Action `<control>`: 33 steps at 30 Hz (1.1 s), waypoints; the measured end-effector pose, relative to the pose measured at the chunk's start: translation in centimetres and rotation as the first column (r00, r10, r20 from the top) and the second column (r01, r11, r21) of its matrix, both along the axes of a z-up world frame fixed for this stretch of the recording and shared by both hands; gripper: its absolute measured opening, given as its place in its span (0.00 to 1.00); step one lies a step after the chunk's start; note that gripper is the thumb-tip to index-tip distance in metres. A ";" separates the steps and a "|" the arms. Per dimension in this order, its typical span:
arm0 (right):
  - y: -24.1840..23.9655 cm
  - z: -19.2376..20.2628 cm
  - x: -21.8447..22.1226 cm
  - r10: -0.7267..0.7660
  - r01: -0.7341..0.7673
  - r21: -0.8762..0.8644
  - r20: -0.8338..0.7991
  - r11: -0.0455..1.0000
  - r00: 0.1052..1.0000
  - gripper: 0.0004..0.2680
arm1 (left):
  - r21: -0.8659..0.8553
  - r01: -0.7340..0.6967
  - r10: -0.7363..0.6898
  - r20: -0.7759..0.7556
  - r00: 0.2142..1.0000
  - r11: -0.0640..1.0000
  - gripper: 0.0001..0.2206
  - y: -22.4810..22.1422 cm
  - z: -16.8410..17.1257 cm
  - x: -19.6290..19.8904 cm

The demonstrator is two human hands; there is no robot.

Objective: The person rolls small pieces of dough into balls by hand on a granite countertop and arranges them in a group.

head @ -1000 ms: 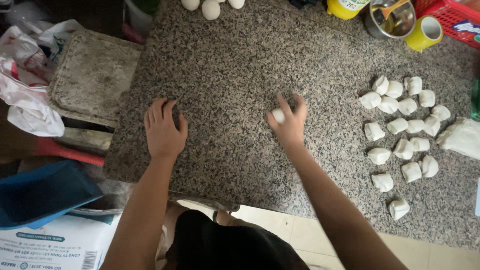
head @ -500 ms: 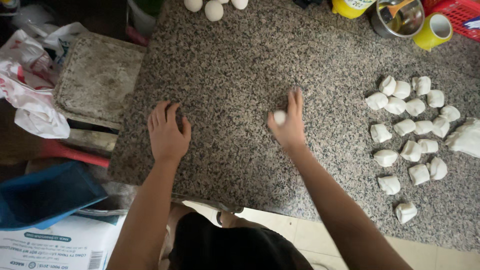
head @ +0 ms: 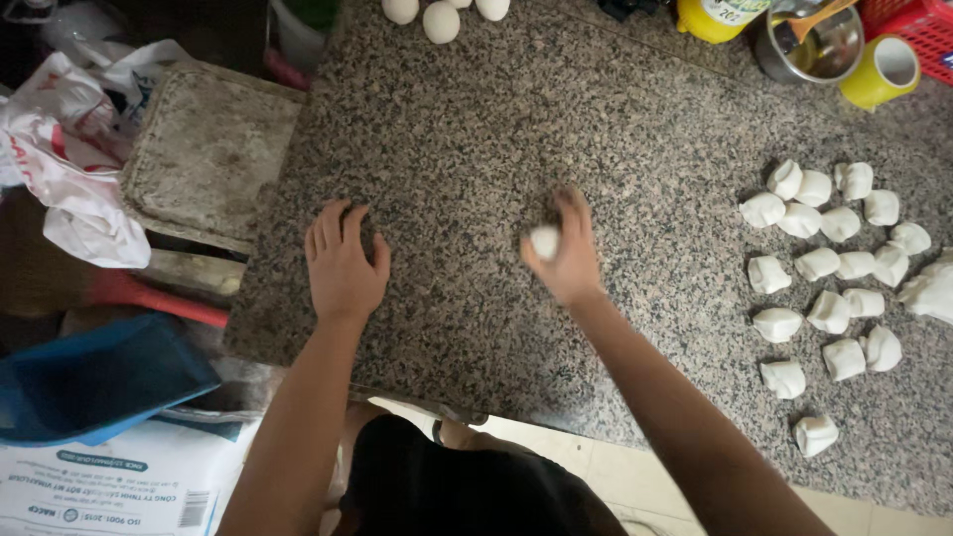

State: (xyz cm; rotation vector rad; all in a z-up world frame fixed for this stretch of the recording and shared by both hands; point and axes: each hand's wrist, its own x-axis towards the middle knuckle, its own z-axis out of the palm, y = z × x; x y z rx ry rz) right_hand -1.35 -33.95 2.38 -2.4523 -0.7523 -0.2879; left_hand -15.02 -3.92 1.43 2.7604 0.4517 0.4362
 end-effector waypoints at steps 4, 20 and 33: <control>6.4 -1.4 0.6 -0.155 0.156 0.100 -0.019 0.983 0.988 0.25 | -0.016 0.005 -0.004 0.028 1.000 1.000 0.17 0.0 0.0 0.0; 9.7 -2.1 0.8 -0.156 0.160 0.187 -0.036 0.969 0.987 0.19 | -0.065 -0.015 0.019 0.053 0.998 0.998 0.17 0.0 0.1 0.1; 10.5 0.0 1.9 -0.139 0.140 0.088 -0.019 0.986 0.990 0.24 | -0.078 -0.016 0.019 0.038 0.999 0.997 0.17 0.0 0.9 0.4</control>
